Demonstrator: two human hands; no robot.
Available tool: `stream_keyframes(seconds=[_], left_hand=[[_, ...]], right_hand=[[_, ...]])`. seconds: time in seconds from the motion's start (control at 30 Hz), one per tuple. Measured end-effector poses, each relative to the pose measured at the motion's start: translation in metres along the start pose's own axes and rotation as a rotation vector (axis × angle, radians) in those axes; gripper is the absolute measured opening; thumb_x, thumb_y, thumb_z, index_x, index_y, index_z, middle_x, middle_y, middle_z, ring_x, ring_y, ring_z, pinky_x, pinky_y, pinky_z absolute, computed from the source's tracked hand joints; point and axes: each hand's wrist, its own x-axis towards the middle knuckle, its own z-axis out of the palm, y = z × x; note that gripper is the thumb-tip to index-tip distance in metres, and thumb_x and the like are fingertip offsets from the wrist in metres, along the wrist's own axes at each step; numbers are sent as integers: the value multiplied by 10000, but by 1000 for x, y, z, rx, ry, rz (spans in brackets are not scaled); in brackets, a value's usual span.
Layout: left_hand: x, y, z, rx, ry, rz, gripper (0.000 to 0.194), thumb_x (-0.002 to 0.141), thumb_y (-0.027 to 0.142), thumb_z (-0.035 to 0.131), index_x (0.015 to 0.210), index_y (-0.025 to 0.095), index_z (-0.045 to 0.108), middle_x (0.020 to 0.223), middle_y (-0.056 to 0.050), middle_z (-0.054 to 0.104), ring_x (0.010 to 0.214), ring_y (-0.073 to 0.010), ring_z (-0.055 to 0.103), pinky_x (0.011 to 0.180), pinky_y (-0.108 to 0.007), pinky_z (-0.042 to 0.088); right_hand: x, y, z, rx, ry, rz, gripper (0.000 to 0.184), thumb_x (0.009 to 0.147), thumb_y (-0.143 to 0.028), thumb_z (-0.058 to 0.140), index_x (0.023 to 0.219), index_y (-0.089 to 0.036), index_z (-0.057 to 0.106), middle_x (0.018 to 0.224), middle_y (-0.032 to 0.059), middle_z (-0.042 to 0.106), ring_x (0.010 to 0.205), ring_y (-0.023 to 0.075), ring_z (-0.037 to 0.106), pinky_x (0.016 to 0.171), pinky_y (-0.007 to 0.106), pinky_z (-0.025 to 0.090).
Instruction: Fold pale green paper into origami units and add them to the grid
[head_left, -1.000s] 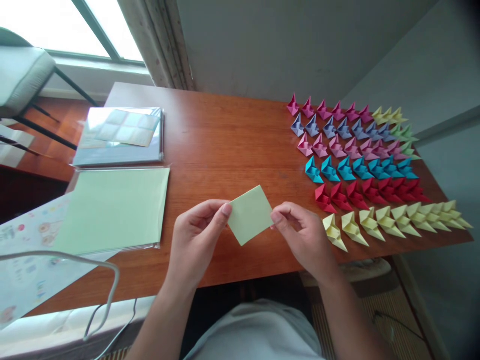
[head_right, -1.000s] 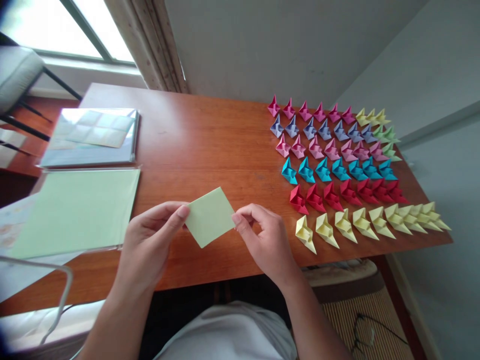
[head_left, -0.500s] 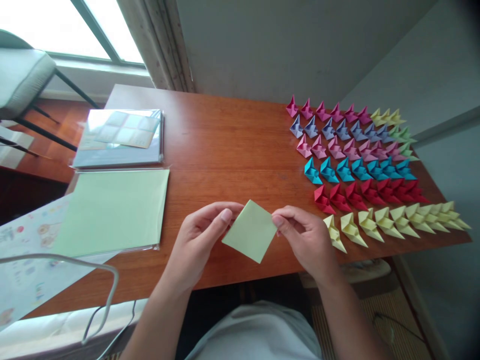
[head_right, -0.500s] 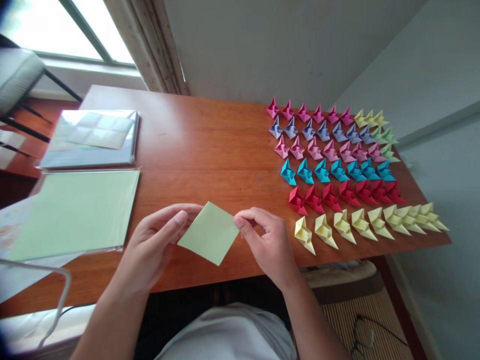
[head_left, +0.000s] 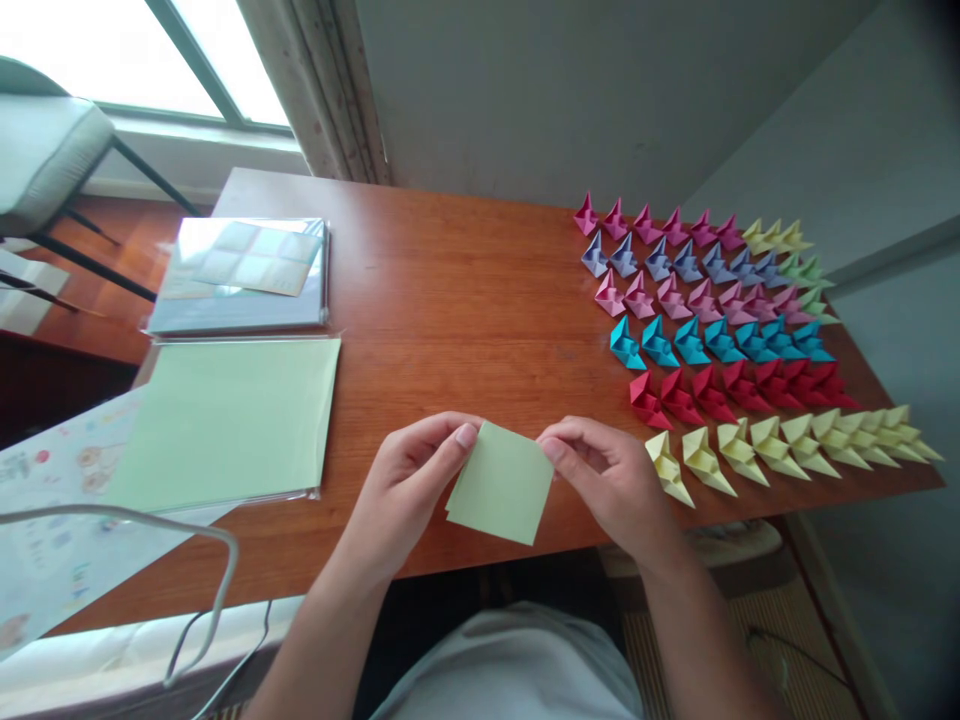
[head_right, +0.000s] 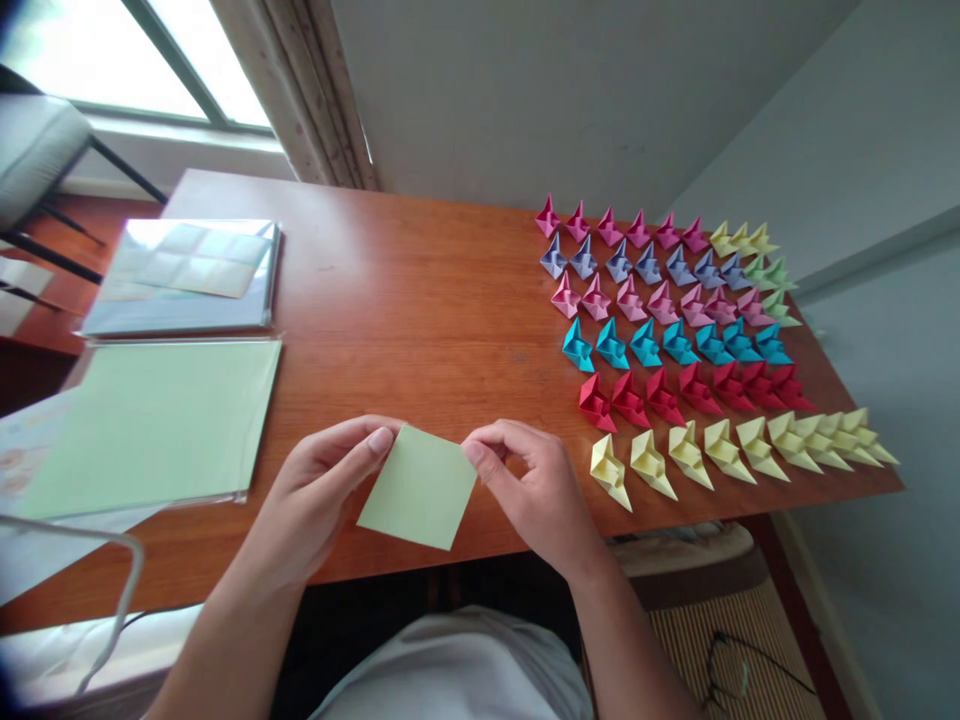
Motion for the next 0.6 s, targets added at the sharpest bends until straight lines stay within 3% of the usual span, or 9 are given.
stream_keyframes(seconds=[0.23,0.6], left_hand=[[0,-1,1,8,46,22,202,867,369,727,905,176,775,866,-51,756,795,-173,659,699,-231,512],[-1,2,-1,29,23,33,173,851,338,749,938,193,788,876,-47,766,791,-158,673,703,-214,510]], right_hand=[[0,0,-2,67,0,26,224,967,-384,619,855,-219,720,846,15,704,795,163,644,718,262,497],[0,0,-2,47,7,25,230,963,-388,622,844,-219,725,848,15,718,805,165,657,718,257,508]])
